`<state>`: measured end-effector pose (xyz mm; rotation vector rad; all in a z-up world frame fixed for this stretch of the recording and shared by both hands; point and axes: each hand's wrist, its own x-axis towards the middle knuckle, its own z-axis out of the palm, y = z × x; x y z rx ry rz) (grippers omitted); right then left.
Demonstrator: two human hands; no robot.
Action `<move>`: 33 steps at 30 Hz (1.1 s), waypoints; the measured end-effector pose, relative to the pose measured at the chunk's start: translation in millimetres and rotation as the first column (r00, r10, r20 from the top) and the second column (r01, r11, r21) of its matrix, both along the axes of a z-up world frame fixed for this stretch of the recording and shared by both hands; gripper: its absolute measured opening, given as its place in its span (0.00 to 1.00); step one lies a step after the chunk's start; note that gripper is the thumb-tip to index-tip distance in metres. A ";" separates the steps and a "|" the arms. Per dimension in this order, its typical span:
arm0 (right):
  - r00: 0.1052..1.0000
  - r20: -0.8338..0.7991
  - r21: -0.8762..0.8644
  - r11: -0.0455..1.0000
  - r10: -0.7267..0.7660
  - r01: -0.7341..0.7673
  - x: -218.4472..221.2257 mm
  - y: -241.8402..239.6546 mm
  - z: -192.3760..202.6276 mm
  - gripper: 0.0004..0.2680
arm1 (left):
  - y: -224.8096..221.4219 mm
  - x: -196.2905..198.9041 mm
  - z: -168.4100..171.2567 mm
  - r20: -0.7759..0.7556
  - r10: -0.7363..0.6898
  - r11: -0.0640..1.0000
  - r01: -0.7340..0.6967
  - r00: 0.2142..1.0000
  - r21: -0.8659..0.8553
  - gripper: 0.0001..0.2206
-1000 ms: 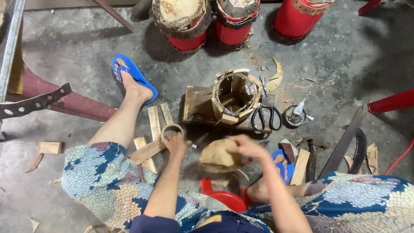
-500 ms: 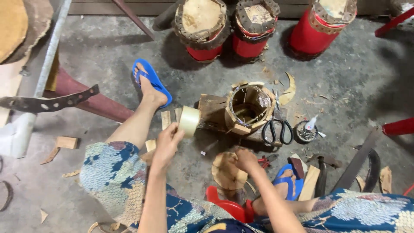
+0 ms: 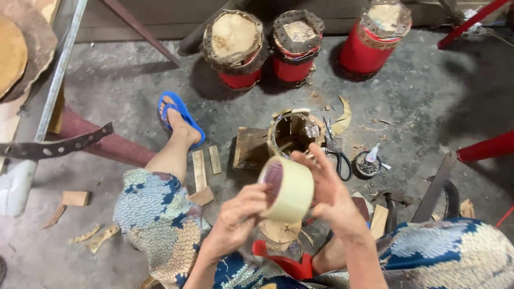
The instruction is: Securing a skin onto a small drum using pliers to trim the edges and tape to fasten it to the rim.
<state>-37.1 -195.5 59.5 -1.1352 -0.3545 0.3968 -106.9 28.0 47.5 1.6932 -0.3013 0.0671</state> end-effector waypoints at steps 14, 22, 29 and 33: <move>0.728 0.682 -0.416 0.782 -0.069 0.464 -26.7 5.3 -23.7 0.28 | -31.1 14.7 17.1 -0.255 0.018 0.961 -0.087 0.967 -0.261 0.15; 0.655 0.727 -0.255 0.804 -0.208 0.538 -30.0 5.6 -29.8 0.17 | -33.6 23.8 10.5 -0.076 -0.021 0.992 0.011 0.997 -0.123 0.08; 0.928 0.095 -0.170 0.913 -0.360 0.371 -9.4 -10.6 -1.2 0.23 | -37.5 22.5 -3.7 0.132 -0.121 0.974 0.092 0.984 0.207 0.01; 0.900 0.169 -0.219 0.875 -0.403 0.433 -13.7 -21.0 -1.9 0.10 | -36.0 19.9 -2.3 0.132 -0.177 0.945 0.131 0.975 0.300 0.11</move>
